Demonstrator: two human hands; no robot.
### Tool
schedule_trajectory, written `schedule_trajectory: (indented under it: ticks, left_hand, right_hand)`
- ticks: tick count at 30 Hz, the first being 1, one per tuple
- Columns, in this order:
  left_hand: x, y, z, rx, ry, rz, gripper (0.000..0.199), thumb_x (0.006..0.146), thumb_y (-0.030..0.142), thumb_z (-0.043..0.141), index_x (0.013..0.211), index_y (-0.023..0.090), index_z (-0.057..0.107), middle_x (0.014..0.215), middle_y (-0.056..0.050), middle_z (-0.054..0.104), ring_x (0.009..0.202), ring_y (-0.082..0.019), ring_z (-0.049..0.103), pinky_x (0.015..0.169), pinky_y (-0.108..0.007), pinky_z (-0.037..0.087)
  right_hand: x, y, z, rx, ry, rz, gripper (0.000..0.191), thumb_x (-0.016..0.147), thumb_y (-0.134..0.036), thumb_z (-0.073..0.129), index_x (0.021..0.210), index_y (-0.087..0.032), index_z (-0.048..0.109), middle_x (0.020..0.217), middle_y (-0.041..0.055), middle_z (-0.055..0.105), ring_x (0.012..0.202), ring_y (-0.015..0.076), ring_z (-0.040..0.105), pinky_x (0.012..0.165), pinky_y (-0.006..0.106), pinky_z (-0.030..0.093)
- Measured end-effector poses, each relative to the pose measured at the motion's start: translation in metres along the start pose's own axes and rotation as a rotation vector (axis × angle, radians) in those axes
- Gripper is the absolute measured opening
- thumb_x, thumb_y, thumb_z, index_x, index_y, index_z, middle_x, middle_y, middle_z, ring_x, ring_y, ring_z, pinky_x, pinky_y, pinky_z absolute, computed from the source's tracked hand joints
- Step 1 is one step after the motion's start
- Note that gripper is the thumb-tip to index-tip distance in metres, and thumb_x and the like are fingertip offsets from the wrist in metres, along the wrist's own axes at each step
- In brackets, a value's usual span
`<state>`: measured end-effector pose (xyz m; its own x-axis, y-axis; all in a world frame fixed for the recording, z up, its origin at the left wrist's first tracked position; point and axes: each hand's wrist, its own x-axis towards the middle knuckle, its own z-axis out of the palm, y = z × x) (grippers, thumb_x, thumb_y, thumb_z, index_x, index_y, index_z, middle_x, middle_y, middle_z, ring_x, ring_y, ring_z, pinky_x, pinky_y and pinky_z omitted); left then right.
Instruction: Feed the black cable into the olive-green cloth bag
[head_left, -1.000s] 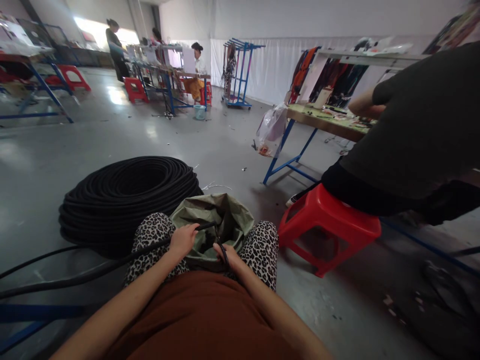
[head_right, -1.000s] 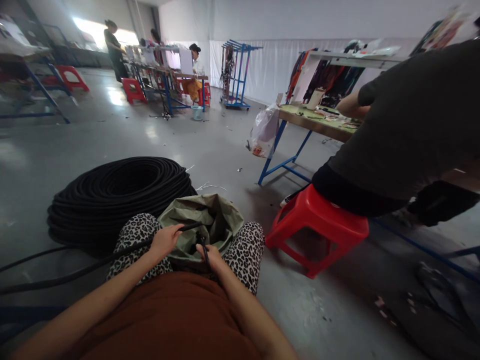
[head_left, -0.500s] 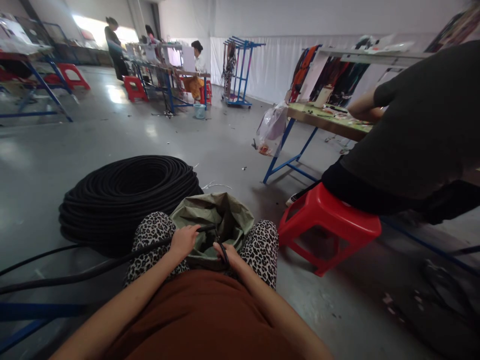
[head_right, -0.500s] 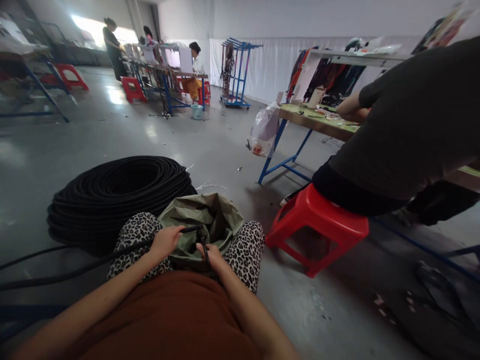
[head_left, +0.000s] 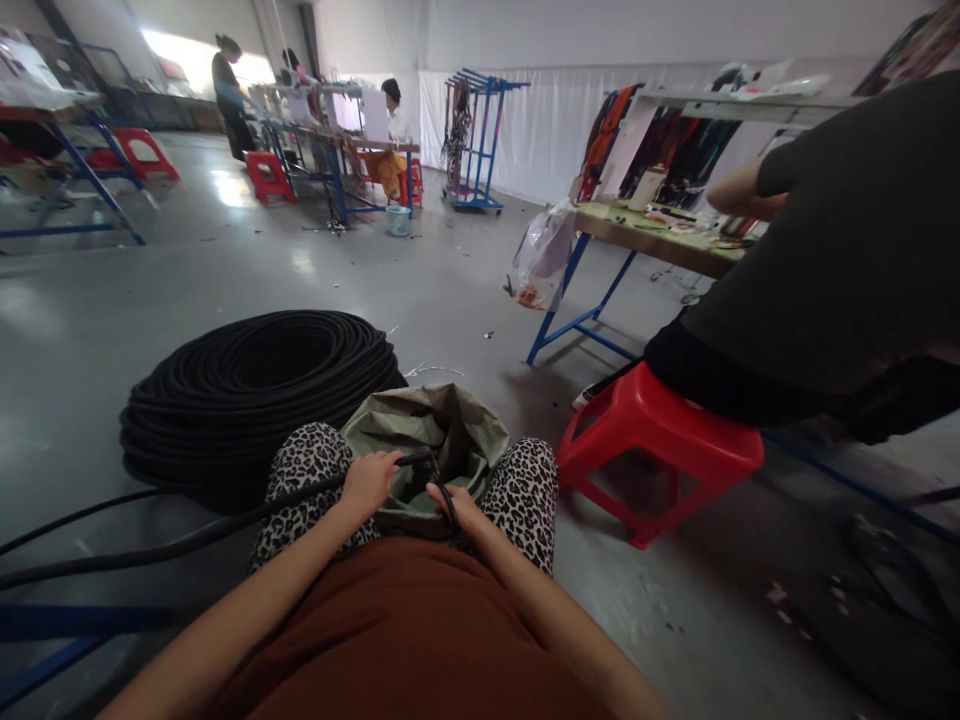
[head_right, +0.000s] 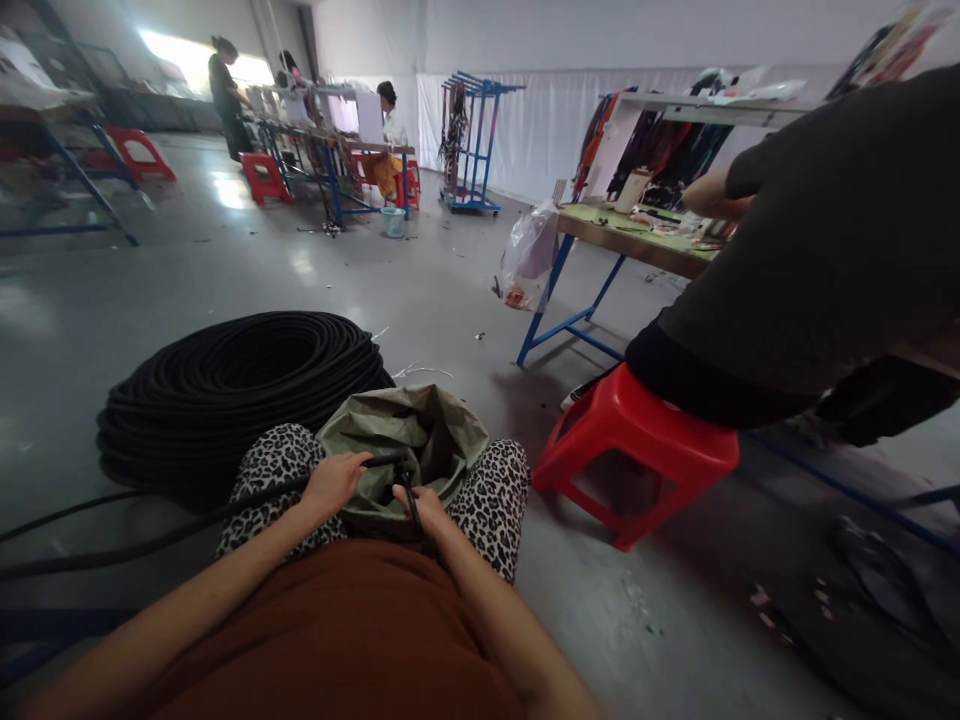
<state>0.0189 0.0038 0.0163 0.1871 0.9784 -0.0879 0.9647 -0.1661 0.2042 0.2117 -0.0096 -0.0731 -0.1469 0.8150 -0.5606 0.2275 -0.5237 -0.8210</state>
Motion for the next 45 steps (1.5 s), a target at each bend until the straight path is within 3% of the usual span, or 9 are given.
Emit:
schedule_trajectory:
  ticks: [9,17,30,38,45]
  left_hand:
    - [0.0,0.0,-0.003,0.041,-0.025,0.018,0.036,0.094,0.02,0.045,0.125,0.024,0.063,0.112,-0.008,0.072,0.103,-0.02,0.065,0.086,-0.03,0.044]
    - [0.0,0.0,0.0,0.041,-0.021,0.033,0.036,0.093,0.019,0.045,0.123,0.024,0.064,0.11,-0.008,0.072,0.102,-0.019,0.065,0.085,-0.03,0.045]
    - [0.002,-0.001,0.014,0.034,-0.025,0.019,0.037,0.095,0.021,0.04,0.127,0.021,0.061,0.111,-0.01,0.072,0.102,-0.02,0.065,0.087,-0.031,0.044]
    - [0.006,0.001,0.015,0.06,-0.032,0.016,0.037,0.094,0.022,0.043,0.125,0.021,0.063,0.112,-0.01,0.072,0.103,-0.021,0.065,0.087,-0.032,0.045]
    - [0.006,0.0,0.01,0.075,-0.032,-0.017,0.037,0.095,0.021,0.042,0.125,0.02,0.063,0.111,-0.012,0.072,0.103,-0.022,0.066,0.087,-0.033,0.044]
  right_hand:
    - [0.002,0.004,0.002,0.013,-0.013,-0.007,0.039,0.088,-0.048,0.064,0.072,-0.013,0.062,0.057,-0.0013,0.053,0.047,0.01,0.05,0.047,0.02,0.037]
    - [-0.004,-0.001,0.003,0.001,-0.012,0.029,0.048,0.088,-0.055,0.061,0.064,-0.015,0.054,0.049,-0.0028,0.049,0.039,0.0089,0.047,0.041,0.019,0.038]
    - [0.0,0.002,0.003,-0.076,0.094,0.002,0.047,0.088,-0.047,0.063,0.056,-0.015,0.053,0.045,-0.0025,0.046,0.04,0.0086,0.044,0.04,0.019,0.032]
    - [-0.004,-0.002,0.002,-0.252,0.109,-0.003,0.048,0.089,-0.043,0.063,0.052,-0.016,0.051,0.047,-0.0008,0.045,0.046,0.011,0.047,0.045,0.022,0.034]
    - [-0.012,-0.011,0.003,-0.194,0.061,0.124,0.046,0.092,-0.041,0.058,0.052,-0.019,0.05,0.044,0.0008,0.046,0.038,0.0138,0.048,0.041,0.025,0.037]
